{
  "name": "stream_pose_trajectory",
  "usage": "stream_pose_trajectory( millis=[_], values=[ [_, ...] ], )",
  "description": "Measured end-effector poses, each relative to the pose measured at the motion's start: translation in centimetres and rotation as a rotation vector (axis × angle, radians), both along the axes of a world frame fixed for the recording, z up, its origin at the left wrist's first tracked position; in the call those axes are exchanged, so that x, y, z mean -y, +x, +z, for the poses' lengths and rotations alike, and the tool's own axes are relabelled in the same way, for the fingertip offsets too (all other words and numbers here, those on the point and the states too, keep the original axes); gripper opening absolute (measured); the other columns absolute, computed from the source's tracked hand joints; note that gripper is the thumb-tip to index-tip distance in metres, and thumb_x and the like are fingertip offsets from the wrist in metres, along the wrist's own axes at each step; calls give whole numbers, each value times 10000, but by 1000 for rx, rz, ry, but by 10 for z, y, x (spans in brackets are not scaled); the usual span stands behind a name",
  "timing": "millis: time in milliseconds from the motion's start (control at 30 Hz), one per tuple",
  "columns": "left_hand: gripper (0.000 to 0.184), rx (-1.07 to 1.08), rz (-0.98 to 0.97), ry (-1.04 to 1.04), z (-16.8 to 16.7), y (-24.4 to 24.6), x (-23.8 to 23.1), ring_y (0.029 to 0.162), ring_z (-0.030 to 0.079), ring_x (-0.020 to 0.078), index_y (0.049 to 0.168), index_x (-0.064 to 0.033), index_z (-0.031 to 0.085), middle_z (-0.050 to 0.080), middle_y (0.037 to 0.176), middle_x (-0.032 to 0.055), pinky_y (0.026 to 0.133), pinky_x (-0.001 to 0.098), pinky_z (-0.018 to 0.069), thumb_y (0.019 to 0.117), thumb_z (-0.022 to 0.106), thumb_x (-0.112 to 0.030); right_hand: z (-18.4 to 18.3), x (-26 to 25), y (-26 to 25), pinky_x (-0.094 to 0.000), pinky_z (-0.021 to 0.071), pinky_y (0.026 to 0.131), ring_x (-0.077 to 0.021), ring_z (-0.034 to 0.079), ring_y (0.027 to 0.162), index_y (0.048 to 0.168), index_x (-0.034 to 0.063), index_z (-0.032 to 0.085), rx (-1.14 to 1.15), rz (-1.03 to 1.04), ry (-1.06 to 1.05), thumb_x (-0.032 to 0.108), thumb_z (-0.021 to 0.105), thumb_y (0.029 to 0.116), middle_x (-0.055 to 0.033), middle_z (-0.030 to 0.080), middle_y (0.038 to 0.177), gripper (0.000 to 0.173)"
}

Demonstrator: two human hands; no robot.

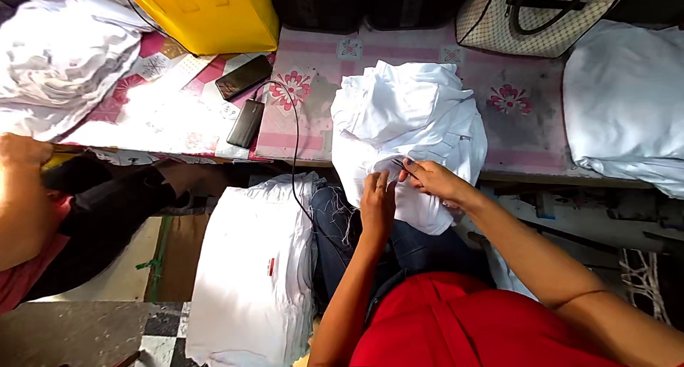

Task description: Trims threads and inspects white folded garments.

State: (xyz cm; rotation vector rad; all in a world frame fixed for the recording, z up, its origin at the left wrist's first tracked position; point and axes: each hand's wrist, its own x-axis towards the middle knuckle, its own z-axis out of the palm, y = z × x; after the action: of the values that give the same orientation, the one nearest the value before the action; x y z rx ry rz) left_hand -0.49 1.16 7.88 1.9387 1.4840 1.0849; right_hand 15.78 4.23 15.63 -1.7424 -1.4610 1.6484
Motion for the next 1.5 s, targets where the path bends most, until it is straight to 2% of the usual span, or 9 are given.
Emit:
stream_pose_trajectory(
  millis=[133,300,500,967,1033,1167,1300,1400,1500],
  values=[
    [81,130,12,40,-33,-2,-12,909,703,283,910,86,733,689,997,228,834,362,596,896,664,48,4,-4,10,-153,269,426,2,303,436,957,124,575,-248,-79,-256,417,282,1133,98,363,579,450],
    [116,485,-8,-220,-30,-11,-3,882,681,130,919,98,698,643,1065,192,791,242,599,889,671,-10,-3,-2,12,-162,212,400,2,243,410,918,141,548,-192,51,-365,415,297,1132,105,309,550,428],
    [75,651,-10,-301,-26,-14,-1,862,655,74,896,64,694,625,1017,121,771,205,585,889,666,-5,-3,-5,1,-178,222,412,-15,252,407,914,116,555,-57,98,-392,405,295,1135,93,319,535,447],
    [99,596,-50,-270,-31,-15,5,892,655,93,912,74,711,631,1028,145,803,208,577,896,664,-12,-14,-3,-16,-182,235,426,-19,270,425,918,94,564,-20,27,-307,329,361,1135,82,356,565,379],
    [145,474,-55,-222,-22,-18,8,899,696,166,962,118,690,666,1050,223,809,269,596,906,623,1,-9,-1,-14,-183,234,426,-20,271,422,916,94,558,-15,32,-305,329,350,1137,82,357,557,384],
    [280,198,16,-127,-7,-14,3,834,712,269,1166,121,671,680,1071,266,771,366,599,931,651,-32,7,2,-10,-182,239,435,-16,272,428,906,94,566,-7,13,-285,362,322,1138,89,347,553,431],
    [96,195,50,38,-31,-6,-10,884,694,257,928,63,751,686,976,218,798,325,593,892,668,33,5,0,-11,-181,247,442,-16,282,438,917,79,579,13,-7,-226,337,334,1139,82,355,566,420],
    [86,348,33,-37,-32,-9,-7,889,713,209,897,103,719,686,1031,247,800,280,604,862,665,46,1,1,-6,-181,248,441,-18,284,438,920,74,570,8,6,-232,311,347,1138,79,358,569,392],
    [117,519,16,-156,-30,-14,-1,891,669,122,917,118,691,630,1072,209,794,221,587,884,649,14,-2,0,-6,-182,239,425,-19,273,420,906,97,556,-8,68,-313,363,313,1139,85,352,553,429]
  ],
)
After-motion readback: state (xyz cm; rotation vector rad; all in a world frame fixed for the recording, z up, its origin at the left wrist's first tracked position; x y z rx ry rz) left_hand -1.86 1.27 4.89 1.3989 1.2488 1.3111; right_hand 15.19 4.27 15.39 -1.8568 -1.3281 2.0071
